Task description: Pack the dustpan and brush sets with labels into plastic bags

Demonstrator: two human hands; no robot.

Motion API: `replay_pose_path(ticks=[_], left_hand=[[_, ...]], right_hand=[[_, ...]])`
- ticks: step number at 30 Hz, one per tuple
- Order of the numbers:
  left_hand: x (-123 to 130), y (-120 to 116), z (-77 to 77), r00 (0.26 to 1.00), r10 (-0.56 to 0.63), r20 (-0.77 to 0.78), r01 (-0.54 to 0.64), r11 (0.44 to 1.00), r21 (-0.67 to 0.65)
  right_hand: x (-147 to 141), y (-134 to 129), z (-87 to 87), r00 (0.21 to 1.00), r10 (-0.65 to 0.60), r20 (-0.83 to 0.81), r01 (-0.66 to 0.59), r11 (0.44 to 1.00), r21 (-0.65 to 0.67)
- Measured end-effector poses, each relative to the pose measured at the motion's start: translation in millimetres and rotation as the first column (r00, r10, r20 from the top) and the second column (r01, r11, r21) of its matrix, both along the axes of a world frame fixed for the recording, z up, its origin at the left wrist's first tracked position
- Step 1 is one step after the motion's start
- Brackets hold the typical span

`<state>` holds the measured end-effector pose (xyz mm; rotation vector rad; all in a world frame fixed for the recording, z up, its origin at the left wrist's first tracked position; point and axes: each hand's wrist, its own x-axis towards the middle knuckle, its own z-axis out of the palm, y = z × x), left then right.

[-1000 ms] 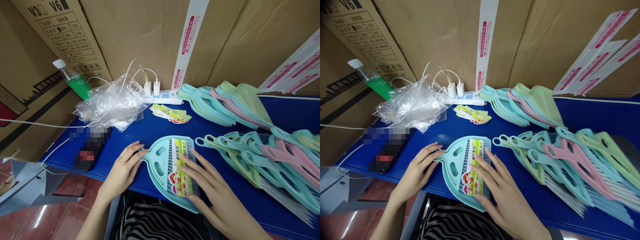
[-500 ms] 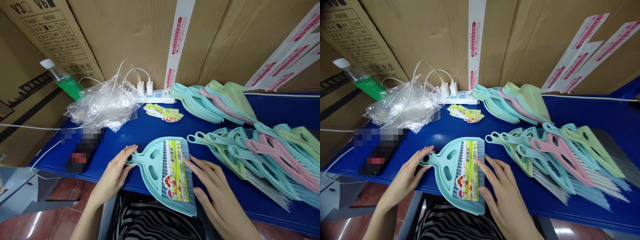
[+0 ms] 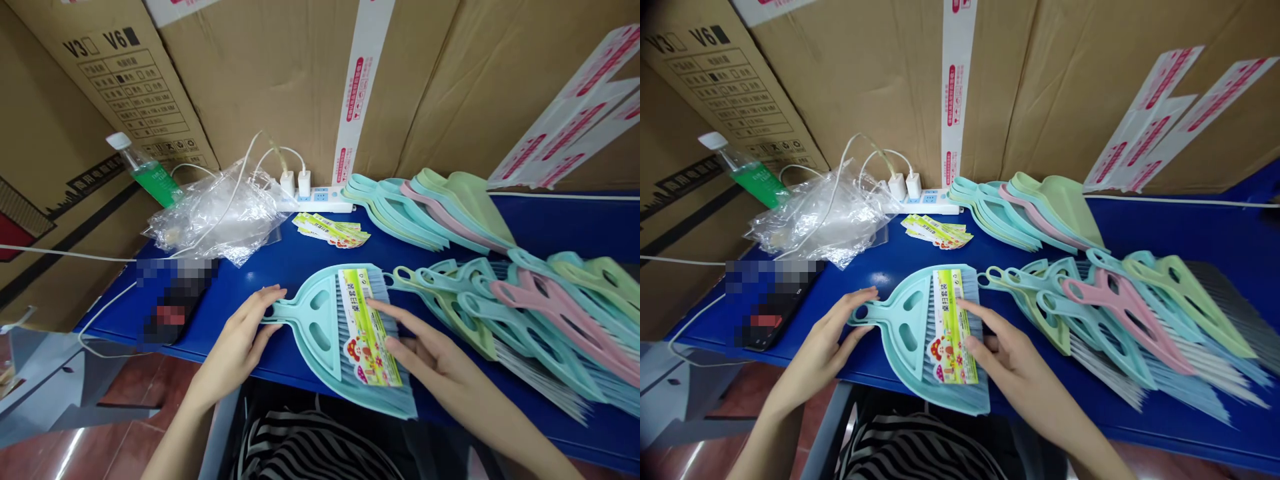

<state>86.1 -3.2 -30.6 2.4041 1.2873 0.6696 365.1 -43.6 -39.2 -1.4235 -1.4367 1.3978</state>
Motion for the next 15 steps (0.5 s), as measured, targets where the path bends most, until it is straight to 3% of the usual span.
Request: replay_pose_path(ticks=[3, 7, 9, 12, 15], left_hand=[[5, 2, 7.8, 0.999, -0.028, -0.030, 0.029, 0.999, 0.018], [8, 9, 25.8, 0.987, -0.129, -0.093, 0.132, 0.991, 0.018], [11, 22, 35.5, 0.986, -0.113, -0.126, 0.122, 0.990, 0.066], [22, 56, 43.3, 0.974, 0.164, -0.154, -0.119, 0.957, 0.264], [35, 90, 40.6, 0.858, 0.362, -0.365, -0.238, 0.909, 0.343]], right_hand=[[3, 7, -1.6, 0.975, -0.038, -0.217, 0.023, 0.997, -0.073], [6, 5, -2.7, 0.946, -0.163, -0.279, 0.132, 0.983, -0.128], [6, -2, -1.7, 0.916, -0.254, -0.311, 0.208, 0.962, -0.175], [3, -17, 0.9, 0.847, -0.409, -0.340, 0.328, 0.905, -0.272], [-1, -31, 3.1, 0.808, -0.474, -0.351, 0.358, 0.867, -0.346]])
